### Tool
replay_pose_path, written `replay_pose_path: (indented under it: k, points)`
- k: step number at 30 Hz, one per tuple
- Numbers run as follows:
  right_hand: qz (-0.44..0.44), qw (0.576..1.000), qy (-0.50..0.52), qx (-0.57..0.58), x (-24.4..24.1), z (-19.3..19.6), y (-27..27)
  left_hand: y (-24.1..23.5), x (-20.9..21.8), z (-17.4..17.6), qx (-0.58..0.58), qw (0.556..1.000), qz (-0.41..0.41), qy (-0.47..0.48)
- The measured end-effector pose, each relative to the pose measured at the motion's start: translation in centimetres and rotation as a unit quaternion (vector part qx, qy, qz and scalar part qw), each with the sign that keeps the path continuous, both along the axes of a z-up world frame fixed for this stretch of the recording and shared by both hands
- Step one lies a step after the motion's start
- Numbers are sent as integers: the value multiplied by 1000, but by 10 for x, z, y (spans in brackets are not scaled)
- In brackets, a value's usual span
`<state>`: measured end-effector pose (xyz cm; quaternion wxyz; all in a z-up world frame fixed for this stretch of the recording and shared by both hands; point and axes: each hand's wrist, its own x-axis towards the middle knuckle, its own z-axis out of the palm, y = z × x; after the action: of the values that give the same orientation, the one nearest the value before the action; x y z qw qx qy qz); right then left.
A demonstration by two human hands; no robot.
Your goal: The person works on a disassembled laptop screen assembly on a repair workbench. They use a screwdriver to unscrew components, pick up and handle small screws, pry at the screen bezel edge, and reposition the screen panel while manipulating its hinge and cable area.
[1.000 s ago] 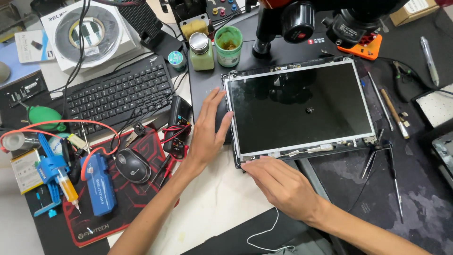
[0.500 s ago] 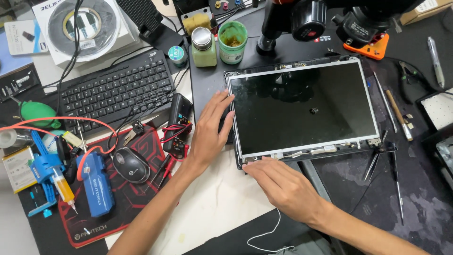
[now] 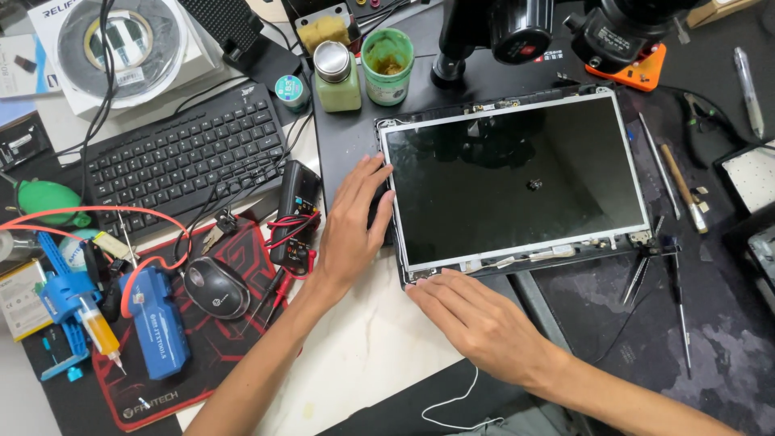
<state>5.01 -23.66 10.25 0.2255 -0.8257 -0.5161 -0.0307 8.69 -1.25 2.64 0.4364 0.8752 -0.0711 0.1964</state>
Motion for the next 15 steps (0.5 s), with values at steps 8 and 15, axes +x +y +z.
replay_pose_path:
  k: [8, 15]
  points:
    - [4, 1000, -3, -10, -1, -7, 1, 1, 1, 0, 27, 1000, -4, 2]
    - [12, 1000, 0, -26, 0, -24, -3, 1, 2, 2, 83, 996, -15, 4]
